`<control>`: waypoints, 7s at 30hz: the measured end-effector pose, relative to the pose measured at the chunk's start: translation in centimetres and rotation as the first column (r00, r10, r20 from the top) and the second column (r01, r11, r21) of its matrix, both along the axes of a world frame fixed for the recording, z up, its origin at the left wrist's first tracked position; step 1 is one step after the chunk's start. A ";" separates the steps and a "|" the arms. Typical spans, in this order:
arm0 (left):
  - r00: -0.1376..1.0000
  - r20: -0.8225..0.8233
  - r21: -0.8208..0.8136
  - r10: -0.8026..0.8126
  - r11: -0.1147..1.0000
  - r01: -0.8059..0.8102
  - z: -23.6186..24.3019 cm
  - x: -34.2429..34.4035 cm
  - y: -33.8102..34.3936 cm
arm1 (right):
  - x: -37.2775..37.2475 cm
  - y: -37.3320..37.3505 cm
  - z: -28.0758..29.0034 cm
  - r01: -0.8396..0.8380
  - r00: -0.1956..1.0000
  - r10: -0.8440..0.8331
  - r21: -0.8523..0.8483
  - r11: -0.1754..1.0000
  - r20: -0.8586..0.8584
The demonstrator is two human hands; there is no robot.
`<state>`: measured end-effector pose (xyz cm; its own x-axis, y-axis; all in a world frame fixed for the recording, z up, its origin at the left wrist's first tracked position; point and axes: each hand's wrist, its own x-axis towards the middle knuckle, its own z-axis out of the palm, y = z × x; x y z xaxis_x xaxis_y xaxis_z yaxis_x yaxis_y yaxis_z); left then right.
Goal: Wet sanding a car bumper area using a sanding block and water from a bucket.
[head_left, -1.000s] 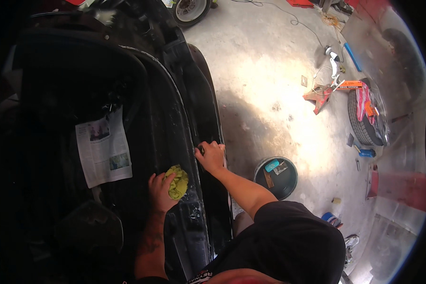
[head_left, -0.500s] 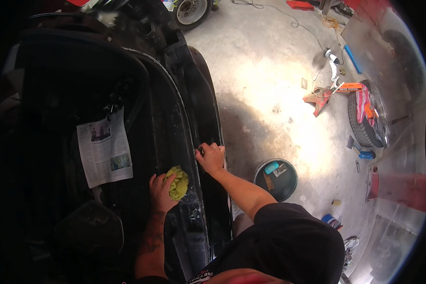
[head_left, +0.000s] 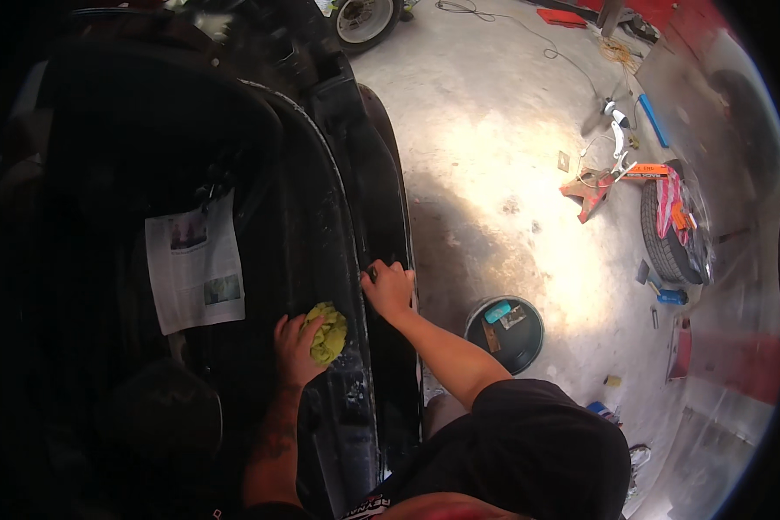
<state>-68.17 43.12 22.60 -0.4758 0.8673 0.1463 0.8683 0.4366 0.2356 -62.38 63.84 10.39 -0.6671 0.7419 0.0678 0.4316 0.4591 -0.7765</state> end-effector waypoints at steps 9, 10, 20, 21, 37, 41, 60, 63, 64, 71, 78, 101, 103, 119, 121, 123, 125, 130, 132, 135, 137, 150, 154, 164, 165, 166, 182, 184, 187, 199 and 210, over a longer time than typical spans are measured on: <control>1.000 -0.005 -0.012 -0.003 1.000 0.003 0.3 -0.2 0.1 | 1.3 -1.0 1.0 -0.073 0.993 0.070 0.036 0.997 0.099; 1.000 -0.004 -0.002 -0.010 1.000 0.010 0.2 -0.2 0.2 | 1.3 -1.0 0.9 -0.061 0.996 0.054 0.098 0.993 0.073; 1.000 -0.006 -0.019 0.001 1.000 -0.001 0.2 -0.1 0.2 | 1.7 -1.3 0.3 -0.067 0.995 0.066 0.003 0.998 0.072; 1.000 0.001 -0.026 0.003 1.000 -0.003 0.3 0.0 0.2 | 1.7 -1.4 0.3 -0.055 0.996 0.055 -0.003 0.998 0.063; 1.000 -0.002 -0.019 0.005 1.000 -0.005 0.7 0.1 0.2 | -0.1 -0.7 0.1 0.043 0.999 -0.044 0.055 0.998 0.019; 1.000 0.002 -0.015 -0.011 1.000 0.011 0.5 0.0 0.5 | -2.8 1.5 0.0 0.100 0.994 -0.096 0.067 0.993 -0.055; 1.000 0.003 -0.040 -0.005 0.999 0.005 0.4 -0.1 0.1 | -3.8 2.0 -0.2 0.068 0.997 -0.067 0.061 0.996 -0.032; 1.000 -0.005 -0.023 -0.017 1.000 0.016 0.1 -0.2 0.3 | -5.7 4.1 0.0 0.075 0.997 -0.073 0.090 0.993 -0.023; 1.000 -0.005 -0.019 -0.024 1.000 0.024 0.1 -0.3 0.3 | -5.4 3.8 0.0 0.083 0.996 -0.084 0.078 0.993 0.010; 1.000 0.019 -0.033 -0.006 0.999 0.007 0.1 -0.1 -0.2 | -2.7 1.4 0.1 0.029 0.999 -0.031 0.083 0.996 0.020; 1.000 0.001 -0.016 0.017 1.000 -0.017 0.4 -0.1 -0.1 | -0.2 -1.4 -0.1 0.040 0.998 -0.040 0.003 0.999 0.049; 0.999 -0.029 0.017 -0.016 1.000 0.016 -0.6 0.1 -0.6 | 4.4 -5.7 -1.2 0.052 0.998 -0.054 0.038 0.998 0.041; 0.999 -0.050 0.043 -0.011 0.999 0.013 0.6 -0.6 -1.4 | 7.1 -9.3 0.3 0.029 1.000 -0.029 0.038 0.999 0.005; 0.995 -0.079 0.043 -0.060 0.997 0.064 -0.3 -0.1 0.1 | 16.8 -17.3 -1.9 0.035 0.996 -0.033 0.026 0.999 -0.082; 0.995 -0.079 0.052 -0.067 0.996 0.071 -0.9 -0.2 0.2 | 13.8 -15.0 -2.0 0.081 0.995 -0.077 0.059 0.995 -0.069; 0.995 -0.079 0.055 -0.064 0.996 0.068 -0.7 0.0 0.4 | 11.0 -12.6 -1.7 0.150 0.986 -0.147 0.035 0.988 -0.082; 0.996 -0.075 0.013 -0.041 0.999 0.042 0.0 -0.1 0.5 | 10.6 -12.6 -1.0 0.146 0.988 -0.146 0.003 0.989 -0.050; 0.998 -0.049 -0.001 -0.041 0.999 0.041 0.0 -0.7 0.3 | 7.8 -10.2 -0.7 0.159 0.987 -0.159 -0.025 0.987 -0.031; 0.997 -0.068 0.024 -0.046 0.999 0.048 -0.2 -0.5 0.6 | 4.4 -6.5 -0.5 0.211 0.976 -0.210 0.009 0.978 -0.064; 0.998 -0.051 0.004 -0.040 0.999 0.041 0.0 -0.2 0.5 | 0.6 -2.8 0.0 0.187 0.982 -0.187 0.009 0.982 -0.003; 0.998 -0.052 0.012 -0.038 0.999 0.039 0.4 0.0 -0.1 | 1.0 -4.2 -0.3 0.189 0.982 -0.189 -0.034 0.981 -0.014; 1.000 0.001 -0.034 -0.024 0.999 0.024 0.1 -0.6 -0.3 | -3.3 0.2 0.2 0.117 0.993 -0.117 -0.019 0.993 0.029; 0.999 0.030 -0.038 -0.029 0.999 0.031 0.3 -0.7 -0.2 | -7.2 3.1 0.1 0.159 0.987 -0.157 0.045 0.986 -0.045; 0.998 0.045 -0.038 -0.032 0.999 0.034 -0.1 -0.6 -0.6 | -17.3 12.4 -1.1 0.091 0.946 -0.035 0.160 0.983 -0.322; 0.998 0.047 -0.030 -0.038 0.999 0.040 -0.3 -0.6 -0.5 | -18.0 13.4 -1.1 0.091 0.947 -0.037 0.156 0.984 -0.319; 0.998 0.050 -0.021 -0.045 0.999 0.046 -0.5 -0.6 -0.3 | -19.0 14.4 -0.9 0.098 0.927 -0.020 0.187 0.977 -0.375; 0.998 0.035 0.012 -0.052 0.999 0.052 -0.6 -0.7 -0.8 | -14.5 15.9 2.4 -0.302 0.948 0.308 -0.085 0.950 0.075; 0.998 0.053 -0.045 -0.043 0.998 0.045 -0.5 -0.7 -0.9 | -11.6 14.5 2.1 -0.370 0.913 0.390 -0.156 0.916 0.120; 0.997 0.055 -0.041 -0.055 0.998 0.057 -1.0 -0.6 -0.2 | -3.8 11.9 0.8 -0.340 0.940 0.335 -0.239 0.909 -0.064; 0.999 -0.040 0.025 -0.020 0.999 0.021 0.1 0.2 0.0 | 29.6 3.6 -4.3 0.141 0.963 0.110 -0.805 0.576 0.247; 0.990 -0.091 0.016 0.108 0.994 -0.107 -0.4 1.9 2.3 | 31.5 16.8 -3.3 0.022 0.983 0.149 -0.870 0.493 0.109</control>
<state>-66.23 45.38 22.15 -0.5502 0.8101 0.2025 0.8346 0.5263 0.1624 -30.86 80.61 7.11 -0.6519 0.3245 -0.6853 0.5767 -0.3747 -0.7260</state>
